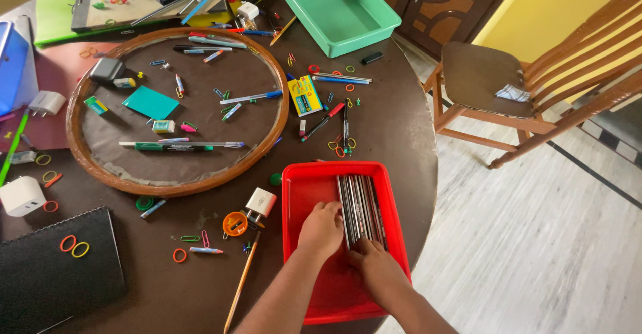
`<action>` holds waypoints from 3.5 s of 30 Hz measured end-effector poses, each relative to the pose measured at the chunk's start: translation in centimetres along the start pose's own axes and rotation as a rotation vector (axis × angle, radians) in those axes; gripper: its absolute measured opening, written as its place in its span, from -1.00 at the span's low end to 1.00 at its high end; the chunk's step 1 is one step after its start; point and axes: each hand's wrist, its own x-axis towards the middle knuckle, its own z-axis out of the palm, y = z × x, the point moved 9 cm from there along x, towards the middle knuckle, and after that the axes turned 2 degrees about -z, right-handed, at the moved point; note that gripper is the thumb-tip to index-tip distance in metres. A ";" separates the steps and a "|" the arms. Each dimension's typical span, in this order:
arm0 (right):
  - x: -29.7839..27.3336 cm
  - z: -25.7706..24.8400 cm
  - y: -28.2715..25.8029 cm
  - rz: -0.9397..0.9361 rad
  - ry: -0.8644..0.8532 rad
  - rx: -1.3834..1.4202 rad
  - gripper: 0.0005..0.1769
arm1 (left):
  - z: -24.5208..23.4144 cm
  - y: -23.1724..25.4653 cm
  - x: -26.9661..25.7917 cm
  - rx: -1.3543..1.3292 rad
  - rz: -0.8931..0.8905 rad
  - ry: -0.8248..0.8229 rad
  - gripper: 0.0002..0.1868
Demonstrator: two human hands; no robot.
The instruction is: The person organizes stationery items on a round table. They pick up pens and pencils from the table and a tray, then place them into a red plastic container. The person also moves other items like rubber bands and a notebook to clear space.
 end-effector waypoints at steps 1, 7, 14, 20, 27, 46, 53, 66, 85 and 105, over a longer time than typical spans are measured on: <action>0.0 0.0 0.2 0.007 -0.002 0.004 -0.70 | -0.2 0.3 -0.3 -0.002 0.019 0.003 -0.62; 0.7 -1.5 0.1 0.069 0.061 0.076 -0.68 | -2.5 2.6 -2.8 0.019 0.178 0.051 -0.62; 3.3 -3.6 -1.9 0.035 0.123 0.011 -0.77 | -5.8 3.2 -6.3 0.238 0.406 0.089 -0.60; 4.1 -3.8 -3.7 0.057 0.109 -0.103 -0.47 | -8.5 1.0 -8.0 0.462 0.397 0.096 -0.43; 3.4 -3.3 -5.3 0.147 0.048 -0.253 -0.18 | -10.3 -2.0 -9.3 0.507 0.191 -0.025 -0.18; 4.1 -14.3 10.0 -0.088 -0.025 -0.404 -0.17 | 1.9 12.5 -1.6 0.426 0.015 0.098 -0.08; 5.5 -18.1 15.3 -0.183 -0.066 -0.432 -0.23 | 5.0 16.1 0.2 0.379 -0.089 0.212 -0.07; 16.2 -17.1 19.1 -0.303 -0.130 -0.295 -0.32 | 3.4 16.1 10.1 0.362 -0.179 0.368 -0.18; 30.9 -15.1 13.9 -0.674 -0.222 -0.309 -0.44 | -4.1 10.5 11.4 0.350 -0.610 0.406 -0.20; 41.7 -14.5 8.3 -1.223 -0.246 -0.386 -0.42 | -6.4 11.7 16.4 0.317 -0.862 0.542 -0.20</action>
